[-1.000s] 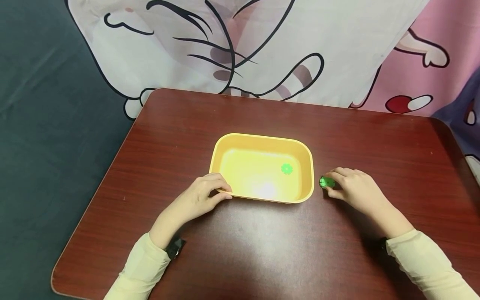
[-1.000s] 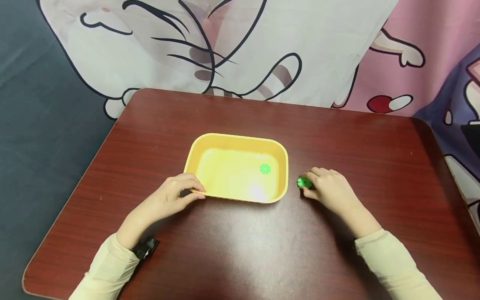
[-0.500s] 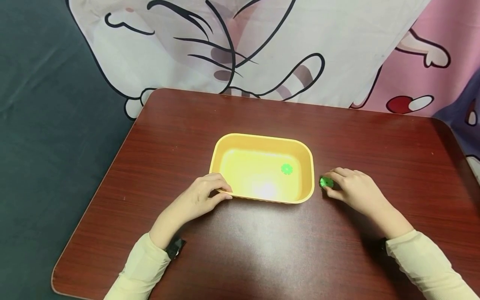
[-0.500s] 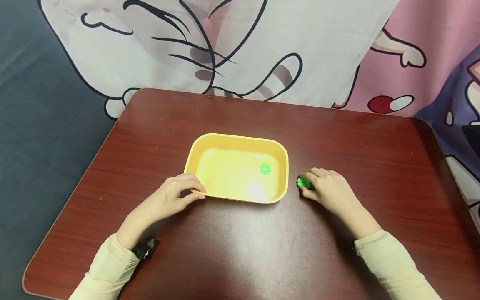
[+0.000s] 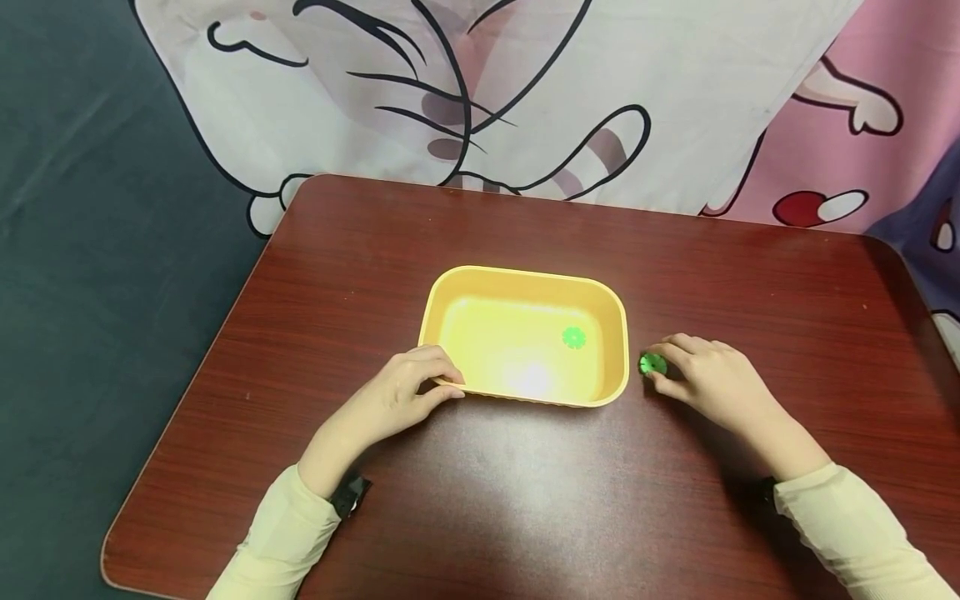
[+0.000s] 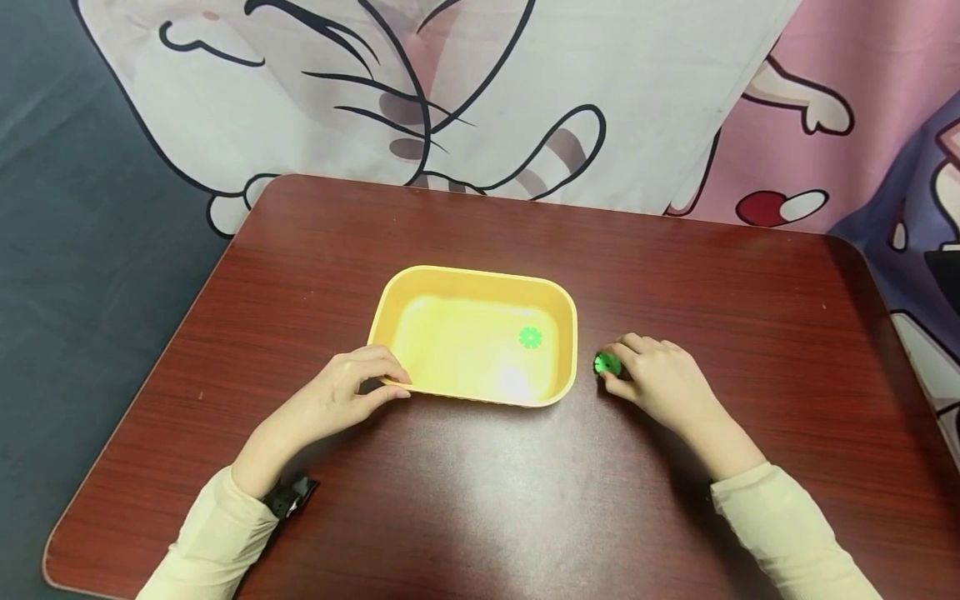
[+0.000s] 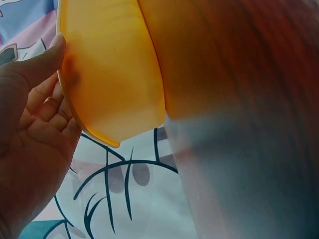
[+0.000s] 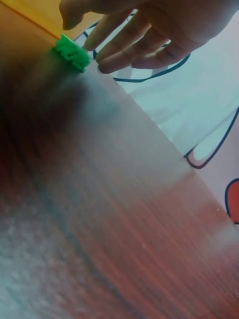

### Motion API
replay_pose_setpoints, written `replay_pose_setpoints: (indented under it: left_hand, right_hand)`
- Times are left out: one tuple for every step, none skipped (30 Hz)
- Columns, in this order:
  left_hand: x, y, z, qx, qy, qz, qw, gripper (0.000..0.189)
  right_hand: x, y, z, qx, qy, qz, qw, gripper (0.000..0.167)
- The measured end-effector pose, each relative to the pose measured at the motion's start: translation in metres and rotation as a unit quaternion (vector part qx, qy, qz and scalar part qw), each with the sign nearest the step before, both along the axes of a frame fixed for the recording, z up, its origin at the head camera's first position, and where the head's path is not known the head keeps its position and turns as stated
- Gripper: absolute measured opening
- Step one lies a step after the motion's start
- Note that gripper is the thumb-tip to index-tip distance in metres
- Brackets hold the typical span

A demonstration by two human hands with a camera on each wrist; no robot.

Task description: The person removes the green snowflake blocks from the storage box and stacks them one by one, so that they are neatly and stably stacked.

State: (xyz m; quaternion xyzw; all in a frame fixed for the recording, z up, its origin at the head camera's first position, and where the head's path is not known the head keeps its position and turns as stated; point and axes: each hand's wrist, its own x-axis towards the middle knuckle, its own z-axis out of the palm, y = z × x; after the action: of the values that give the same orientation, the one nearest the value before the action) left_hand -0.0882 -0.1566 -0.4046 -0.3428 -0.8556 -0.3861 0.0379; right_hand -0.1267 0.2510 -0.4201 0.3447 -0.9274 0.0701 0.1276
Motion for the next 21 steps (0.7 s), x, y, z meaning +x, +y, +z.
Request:
replay_pose_setpoints:
  left_hand:
    - [0.000,0.000,0.000,0.001,0.000,0.000,1.0000,0.008]
    - [0.000,0.000,0.000,0.001,0.001,0.000,1.0000,0.008]
    - [0.000,0.000,0.000,0.002,0.002,0.000,1.0000,0.008]
    - [0.000,0.000,0.000,0.002,0.002,0.000,1.0000,0.008]
    - [0.000,0.000,0.000,0.002,0.002,0.000,1.0000,0.008]
    - [0.000,0.000,0.000,0.003,0.002,0.000,1.0000,0.009]
    - [0.000,0.000,0.000,0.002,0.002,0.000,1.0000,0.009]
    - [0.000,0.000,0.000,0.002,0.002,0.000,1.0000,0.009]
    - [0.000,0.000,0.000,0.001,0.001,0.000,1.0000,0.009]
    - [0.000,0.000,0.001,0.000,0.001,0.000,1.0000,0.009]
    - [0.000,0.000,0.001,-0.001,0.000,0.000,1.0000,0.009]
    - [0.000,0.000,0.001,-0.002,-0.001,0.000,1.0000,0.009]
    - [0.000,0.000,0.001,-0.003,-0.001,0.000,1.0000,0.008]
    - [0.000,0.000,0.001,-0.003,-0.002,0.000,1.0000,0.009]
    - [0.000,0.000,0.001,-0.003,-0.004,0.000,1.0000,0.009]
    - [0.000,-0.001,0.002,-0.003,-0.004,0.000,1.0000,0.009]
    - [0.000,-0.001,0.002,-0.003,-0.005,-0.001,1.0000,0.009]
    - [0.000,-0.001,0.001,-0.003,-0.004,-0.001,1.0000,0.009]
    - [0.000,-0.001,0.001,-0.003,-0.004,-0.002,1.0000,0.009]
    - [0.000,-0.001,0.001,-0.002,-0.003,-0.001,1.0000,0.009]
    - [0.000,-0.001,0.001,-0.003,-0.002,-0.001,1.0000,0.009]
  right_hand:
    - [0.000,0.000,0.001,0.001,-0.001,-0.001,1.0000,0.031]
    - [0.000,-0.001,0.002,0.002,-0.002,-0.004,1.0000,0.031]
    - [-0.001,-0.001,0.004,0.001,-0.004,-0.006,1.0000,0.030]
    - [-0.001,-0.002,0.005,0.002,-0.006,-0.008,0.9999,0.030]
    - [-0.001,-0.002,0.007,0.001,-0.009,-0.011,0.9999,0.030]
    - [-0.002,-0.002,0.008,0.001,-0.012,-0.014,0.9998,0.030]
    - [-0.002,-0.003,0.010,0.000,-0.015,-0.017,0.9997,0.030]
    - [-0.002,-0.003,0.011,0.000,-0.017,-0.020,0.9997,0.031]
    - [-0.003,-0.003,0.013,-0.001,-0.018,-0.021,0.9996,0.032]
    - [-0.003,-0.004,0.014,-0.002,-0.019,-0.023,0.9996,0.034]
    - [-0.004,-0.004,0.015,-0.005,-0.018,-0.023,0.9996,0.037]
    - [-0.005,-0.004,0.016,-0.010,-0.015,-0.023,0.9996,0.039]
    - [-0.007,-0.005,0.018,-0.017,-0.011,-0.020,0.9996,0.042]
    - [-0.009,-0.006,0.019,-0.027,-0.007,-0.016,0.9995,0.045]
    - [-0.011,-0.007,0.021,-0.039,-0.005,-0.012,0.9992,0.048]
    - [-0.013,-0.008,0.023,-0.053,-0.005,-0.008,0.9985,0.052]
    - [-0.016,-0.010,0.024,-0.069,-0.008,-0.004,0.9976,0.054]
    - [-0.018,-0.012,0.026,-0.085,-0.015,-0.002,0.9963,0.056]
    - [-0.021,-0.014,0.028,-0.100,-0.026,0.000,0.9946,0.057]
    - [-0.023,-0.017,0.030,-0.114,-0.039,0.000,0.9927,0.058]
    - [-0.025,-0.021,0.032,-0.126,-0.052,0.001,0.9906,0.059]
